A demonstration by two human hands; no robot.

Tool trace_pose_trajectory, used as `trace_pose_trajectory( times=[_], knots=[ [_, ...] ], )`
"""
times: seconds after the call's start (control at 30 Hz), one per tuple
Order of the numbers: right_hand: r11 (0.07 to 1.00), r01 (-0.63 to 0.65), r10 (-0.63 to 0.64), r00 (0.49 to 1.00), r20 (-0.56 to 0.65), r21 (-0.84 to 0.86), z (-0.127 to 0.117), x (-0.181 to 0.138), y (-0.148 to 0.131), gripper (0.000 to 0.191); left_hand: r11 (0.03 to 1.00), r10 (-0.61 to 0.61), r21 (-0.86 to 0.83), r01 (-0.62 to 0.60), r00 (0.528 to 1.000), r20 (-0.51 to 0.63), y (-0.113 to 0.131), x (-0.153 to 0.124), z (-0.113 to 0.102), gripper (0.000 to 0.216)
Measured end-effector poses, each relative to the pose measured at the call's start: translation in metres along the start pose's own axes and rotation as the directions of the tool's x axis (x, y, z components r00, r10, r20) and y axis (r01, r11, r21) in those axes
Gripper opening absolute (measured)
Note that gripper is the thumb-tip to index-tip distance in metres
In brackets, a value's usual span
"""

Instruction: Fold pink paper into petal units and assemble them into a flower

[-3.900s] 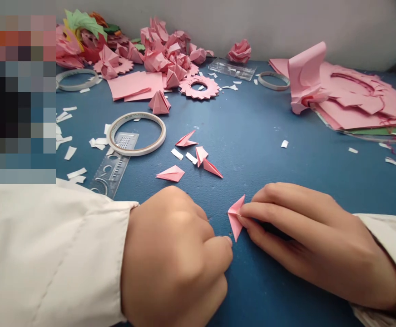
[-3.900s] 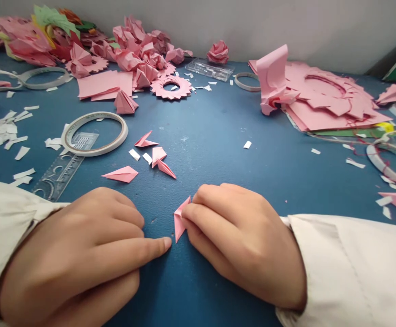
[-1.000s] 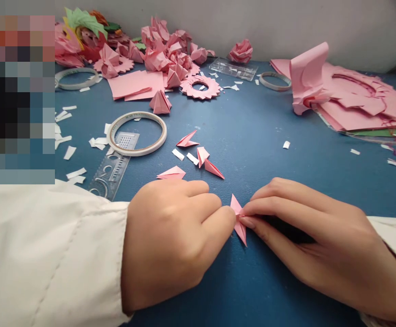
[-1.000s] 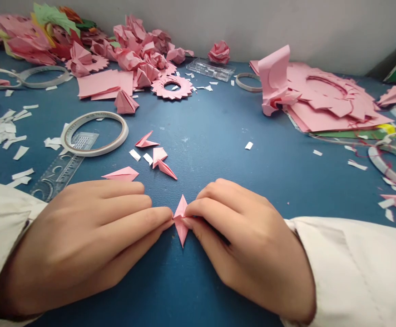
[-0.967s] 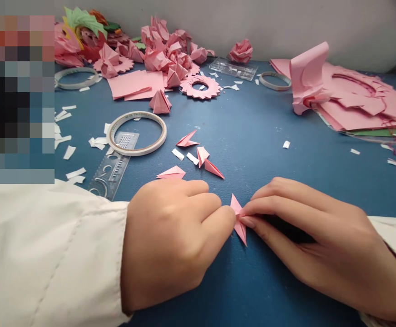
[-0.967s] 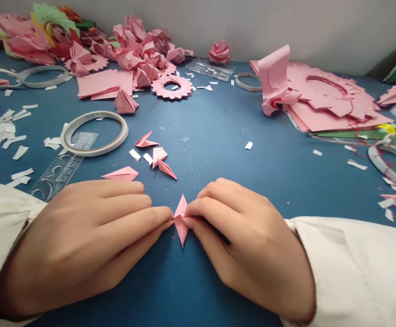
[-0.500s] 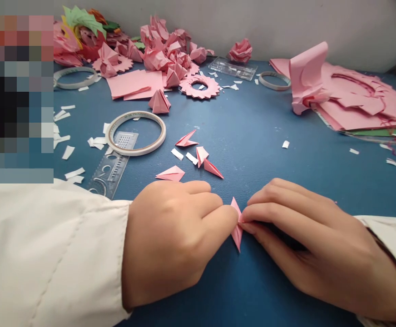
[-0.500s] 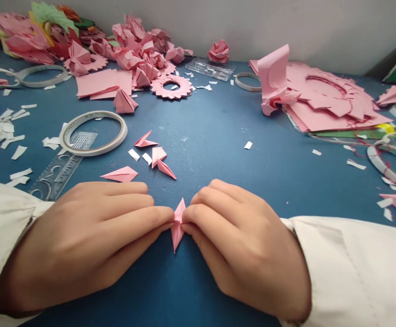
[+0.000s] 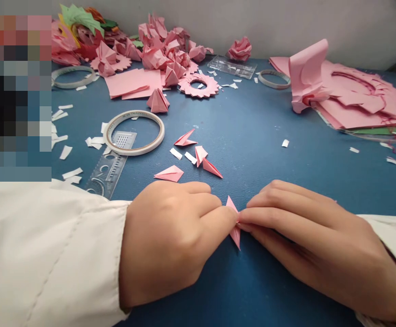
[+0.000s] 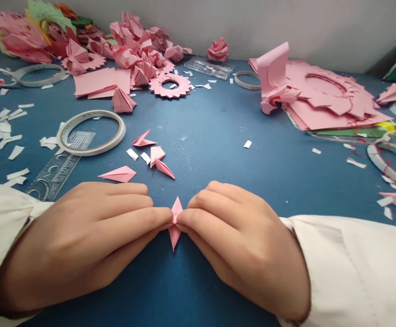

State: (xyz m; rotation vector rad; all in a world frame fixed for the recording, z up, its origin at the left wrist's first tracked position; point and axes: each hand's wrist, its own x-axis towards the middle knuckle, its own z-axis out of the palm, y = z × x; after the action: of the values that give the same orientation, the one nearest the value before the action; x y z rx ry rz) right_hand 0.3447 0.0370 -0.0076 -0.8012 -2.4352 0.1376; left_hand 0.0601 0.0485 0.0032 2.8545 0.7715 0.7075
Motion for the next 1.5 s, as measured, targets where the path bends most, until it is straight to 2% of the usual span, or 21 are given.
trace_pose_trajectory(
  times=[0.13,0.33,0.47,0.67,0.87,1.1,1.23,1.33,1.5],
  knots=[
    [0.999,0.015,-0.016,0.999,0.041,0.038,-0.002,0.000,0.000,0.024,0.999,-0.023,-0.044,0.024,1.000,0.009,0.001,0.003,0.001,0.045],
    [0.996,0.021,-0.024,0.999,0.040,0.085,-0.002,0.002,-0.003,0.024,0.999,0.004,-0.050,-0.004,1.000,0.005,-0.001,0.001,0.000,0.053],
    [0.996,0.040,-0.042,0.999,0.021,0.081,-0.001,0.004,-0.003,0.022,1.000,-0.018,-0.015,0.018,1.000,-0.008,0.006,0.001,-0.003,0.050],
    [0.996,0.022,-0.025,0.999,0.034,0.084,-0.002,0.005,-0.003,0.027,0.998,0.067,-0.005,-0.067,0.998,0.015,0.017,0.004,-0.010,0.046],
    [0.997,0.013,-0.016,0.999,0.033,0.081,-0.001,0.003,-0.007,0.026,0.997,0.072,-0.043,-0.070,0.996,0.054,0.009,0.001,-0.008,0.037],
    [0.999,0.005,-0.005,1.000,0.000,0.038,0.001,0.007,-0.006,0.036,0.993,0.113,-0.028,-0.111,0.993,0.047,0.009,0.003,-0.011,0.041],
    [0.999,0.008,-0.008,1.000,-0.003,0.041,-0.001,0.005,-0.006,0.035,0.991,0.133,-0.002,-0.133,0.990,0.055,0.011,0.000,-0.009,0.044],
    [0.999,0.014,-0.013,1.000,-0.008,0.045,-0.001,0.004,-0.007,0.035,0.995,0.100,0.024,-0.102,0.994,0.048,0.013,-0.002,-0.005,0.043],
    [0.996,0.004,-0.007,1.000,0.030,0.086,0.001,0.005,-0.004,0.029,0.994,0.113,0.006,-0.114,0.991,0.072,0.013,-0.004,-0.003,0.043]
  ],
)
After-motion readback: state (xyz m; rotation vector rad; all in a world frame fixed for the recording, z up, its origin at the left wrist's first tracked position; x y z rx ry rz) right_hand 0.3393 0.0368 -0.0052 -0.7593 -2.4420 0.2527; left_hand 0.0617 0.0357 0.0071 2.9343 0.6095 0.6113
